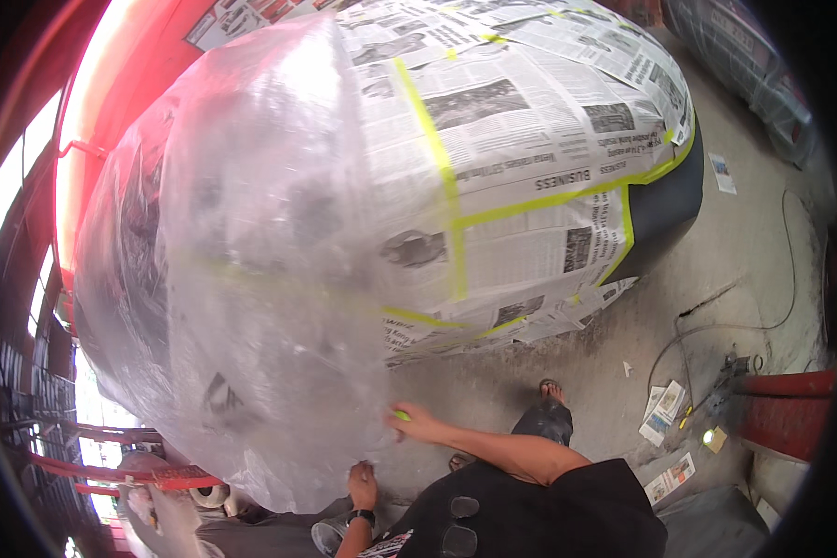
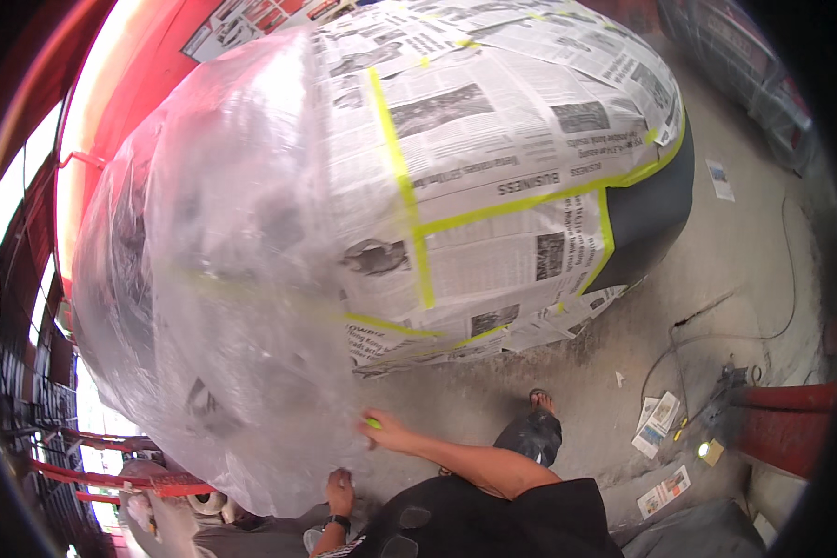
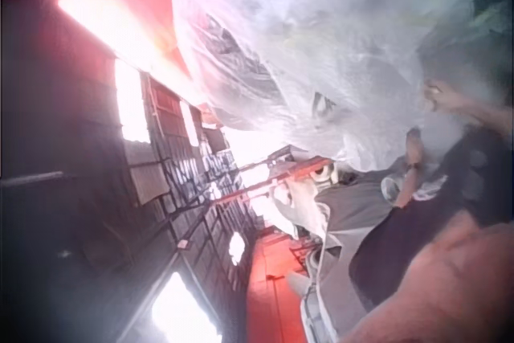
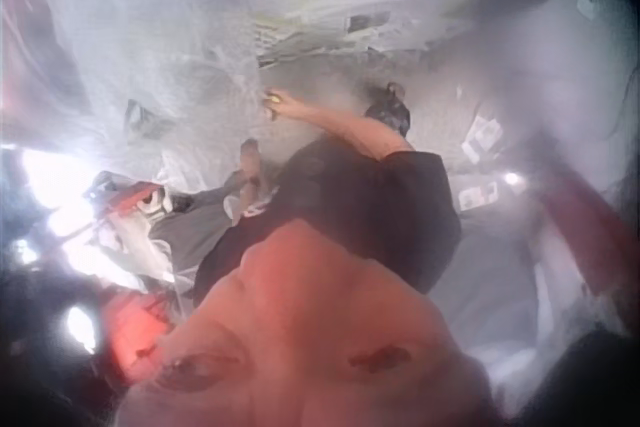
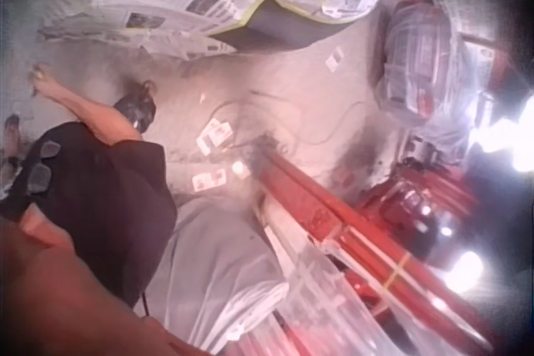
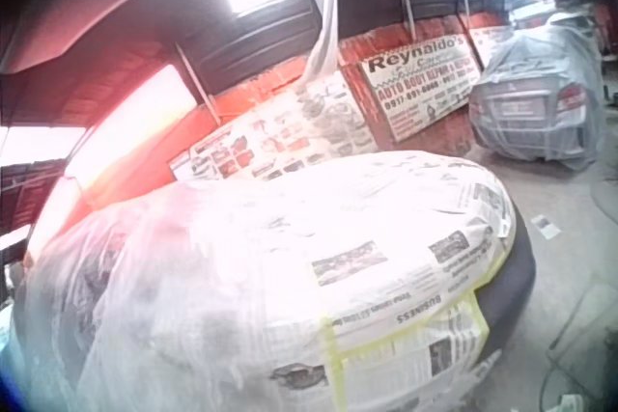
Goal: The person covers a car with newspaper sheets and secures them using yellow masking tape. They repeatedly tear tape, smooth the paper over the car's surface, and walk around to cover different sections.
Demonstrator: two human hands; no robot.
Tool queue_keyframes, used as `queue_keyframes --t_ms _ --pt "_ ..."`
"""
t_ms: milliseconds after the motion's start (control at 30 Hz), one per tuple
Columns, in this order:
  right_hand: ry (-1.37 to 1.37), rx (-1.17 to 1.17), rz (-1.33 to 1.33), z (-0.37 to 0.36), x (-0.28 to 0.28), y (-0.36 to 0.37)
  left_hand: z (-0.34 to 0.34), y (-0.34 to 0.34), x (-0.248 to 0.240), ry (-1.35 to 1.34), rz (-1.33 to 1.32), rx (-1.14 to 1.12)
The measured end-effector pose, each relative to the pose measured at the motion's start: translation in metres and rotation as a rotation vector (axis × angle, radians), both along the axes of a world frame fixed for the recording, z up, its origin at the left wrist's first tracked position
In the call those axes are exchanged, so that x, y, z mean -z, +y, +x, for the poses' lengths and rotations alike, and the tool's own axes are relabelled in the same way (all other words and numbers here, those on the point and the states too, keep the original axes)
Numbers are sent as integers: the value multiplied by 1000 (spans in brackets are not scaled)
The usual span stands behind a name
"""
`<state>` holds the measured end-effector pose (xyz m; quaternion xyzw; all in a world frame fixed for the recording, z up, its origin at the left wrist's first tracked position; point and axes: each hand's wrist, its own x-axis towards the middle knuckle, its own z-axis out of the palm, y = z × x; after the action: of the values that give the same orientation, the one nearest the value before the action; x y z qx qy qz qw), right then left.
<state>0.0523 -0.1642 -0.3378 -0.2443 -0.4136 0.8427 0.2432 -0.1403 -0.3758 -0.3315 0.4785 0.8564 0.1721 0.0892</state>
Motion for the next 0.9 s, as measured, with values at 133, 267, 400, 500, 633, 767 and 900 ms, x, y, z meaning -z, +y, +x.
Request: queue_keyframes --t_ms 133,267,400,500,633,767,900 --pt "-123 36 -42 -15 94 -44 -19 -15 63 -154 -55 20" --pt "-321 92 -137 -37 111 -73 -38 -3 115 -270 38 211" --pt "-367 177 -124 -74 120 -115 -47 6 156 -299 -33 243" --pt "-326 204 -126 -95 106 -135 -53 2 172 -346 -73 134" --pt "-396 205 264 -106 107 -140 -68 0 166 -417 1 96" --pt "-505 75 370 -118 175 -146 -90 -5 160 -196 -54 296" --pt "-492 180 46 -107 159 -125 -70 -10 117 -109 266 357"
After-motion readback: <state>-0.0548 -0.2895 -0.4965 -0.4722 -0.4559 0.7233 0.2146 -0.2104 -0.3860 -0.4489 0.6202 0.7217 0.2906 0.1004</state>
